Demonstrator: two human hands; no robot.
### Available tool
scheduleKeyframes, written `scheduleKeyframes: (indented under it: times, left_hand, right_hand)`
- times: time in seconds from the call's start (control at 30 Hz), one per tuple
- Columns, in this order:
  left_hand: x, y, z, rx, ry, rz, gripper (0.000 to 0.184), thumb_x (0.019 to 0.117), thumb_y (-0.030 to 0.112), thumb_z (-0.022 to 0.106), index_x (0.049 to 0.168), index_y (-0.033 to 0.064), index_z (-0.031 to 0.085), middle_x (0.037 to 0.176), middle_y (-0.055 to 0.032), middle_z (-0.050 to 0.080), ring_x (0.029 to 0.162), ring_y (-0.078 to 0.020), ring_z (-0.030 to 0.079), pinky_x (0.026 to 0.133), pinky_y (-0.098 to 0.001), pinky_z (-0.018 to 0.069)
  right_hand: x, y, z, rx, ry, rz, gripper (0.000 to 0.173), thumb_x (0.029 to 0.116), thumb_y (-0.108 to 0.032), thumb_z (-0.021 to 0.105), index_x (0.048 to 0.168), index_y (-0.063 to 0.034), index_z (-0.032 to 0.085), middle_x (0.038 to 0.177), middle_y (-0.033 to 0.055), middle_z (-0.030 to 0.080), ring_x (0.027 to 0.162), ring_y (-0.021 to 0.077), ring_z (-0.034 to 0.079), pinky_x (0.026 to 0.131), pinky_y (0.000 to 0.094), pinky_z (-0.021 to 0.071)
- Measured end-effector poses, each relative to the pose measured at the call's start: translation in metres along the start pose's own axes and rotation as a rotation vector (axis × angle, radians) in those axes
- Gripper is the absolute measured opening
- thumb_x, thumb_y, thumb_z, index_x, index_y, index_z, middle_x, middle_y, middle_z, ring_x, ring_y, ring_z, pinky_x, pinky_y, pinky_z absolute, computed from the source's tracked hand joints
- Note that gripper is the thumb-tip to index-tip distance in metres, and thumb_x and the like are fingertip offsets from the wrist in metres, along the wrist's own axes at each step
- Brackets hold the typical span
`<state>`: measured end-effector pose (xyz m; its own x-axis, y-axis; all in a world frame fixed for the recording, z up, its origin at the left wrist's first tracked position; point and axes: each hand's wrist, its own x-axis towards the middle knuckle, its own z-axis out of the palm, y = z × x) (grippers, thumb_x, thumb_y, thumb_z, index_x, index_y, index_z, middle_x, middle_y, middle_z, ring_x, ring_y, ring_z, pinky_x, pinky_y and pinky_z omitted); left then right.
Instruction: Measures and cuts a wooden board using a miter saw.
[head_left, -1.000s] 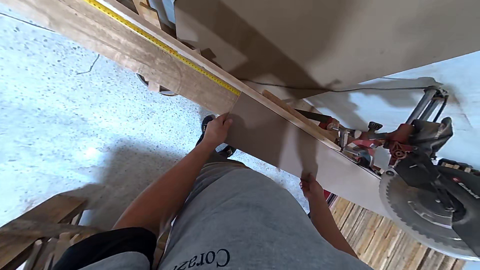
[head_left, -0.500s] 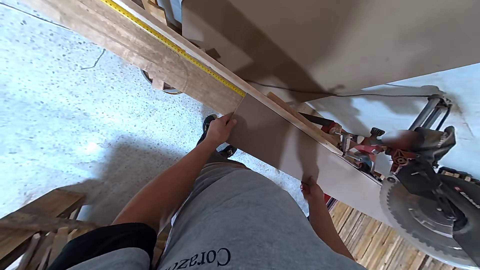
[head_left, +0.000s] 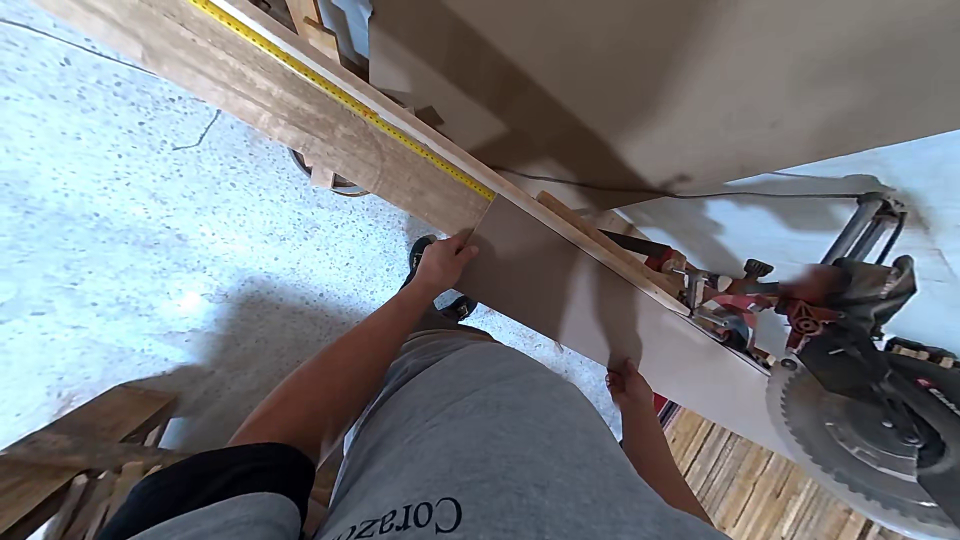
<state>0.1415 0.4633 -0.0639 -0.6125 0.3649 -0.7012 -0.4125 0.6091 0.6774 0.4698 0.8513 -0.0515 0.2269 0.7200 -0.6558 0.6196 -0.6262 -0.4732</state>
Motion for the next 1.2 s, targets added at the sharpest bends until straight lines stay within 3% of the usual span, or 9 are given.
scheduleKeyframes:
  times: [0.23,0.53,0.8,1.2]
  left_hand:
    - [0.0043,-0.0041,0.0014,0.006,-0.004,-0.011,0.044,0.1057,0.044,0.056,0.105,0.0028,0.071,0.096,-0.0179,0.071,0.094,-0.0346,0.070,0.089,-0.0610,0.0528]
    - [0.0028,-0.0007,0.0004,0.032,-0.013,-0.008,0.044,0.1072,0.043,0.052,0.107,0.0023,0.070,0.096,-0.0198,0.071,0.094,-0.0367,0.069,0.089,-0.0628,0.0522]
    - [0.0044,-0.0024,0.0015,0.040,-0.011,0.002,0.044,0.1076,0.042,0.052,0.117,0.0035,0.071,0.104,-0.0207,0.072,0.102,-0.0383,0.069,0.094,-0.0653,0.0502]
    - [0.0064,-0.0059,0.0031,0.021,0.000,-0.016,0.045,0.1067,0.044,0.053,0.109,0.0031,0.072,0.098,-0.0194,0.072,0.097,-0.0369,0.070,0.090,-0.0639,0.0522]
  right_hand:
    - [0.0082,0.0015,-0.0027,0.016,-0.011,0.020,0.037,0.1064,-0.041,0.052,0.117,-0.0058,0.055,0.081,0.0089,0.060,0.058,0.0152,0.057,0.052,0.0300,0.0515]
    - [0.0104,0.0033,-0.0032,-0.003,-0.035,0.010,0.040,0.1079,-0.044,0.048,0.116,-0.0060,0.055,0.077,0.0079,0.059,0.055,0.0146,0.055,0.050,0.0302,0.0503]
    - [0.0077,0.0033,-0.0024,0.041,-0.029,0.010,0.040,0.1076,-0.044,0.048,0.119,-0.0057,0.054,0.080,0.0083,0.059,0.057,0.0144,0.056,0.051,0.0299,0.0507]
    - [0.0024,0.0000,0.0009,0.041,-0.011,0.029,0.039,0.1073,-0.042,0.050,0.121,-0.0054,0.054,0.082,0.0093,0.060,0.058,0.0147,0.057,0.052,0.0291,0.0511]
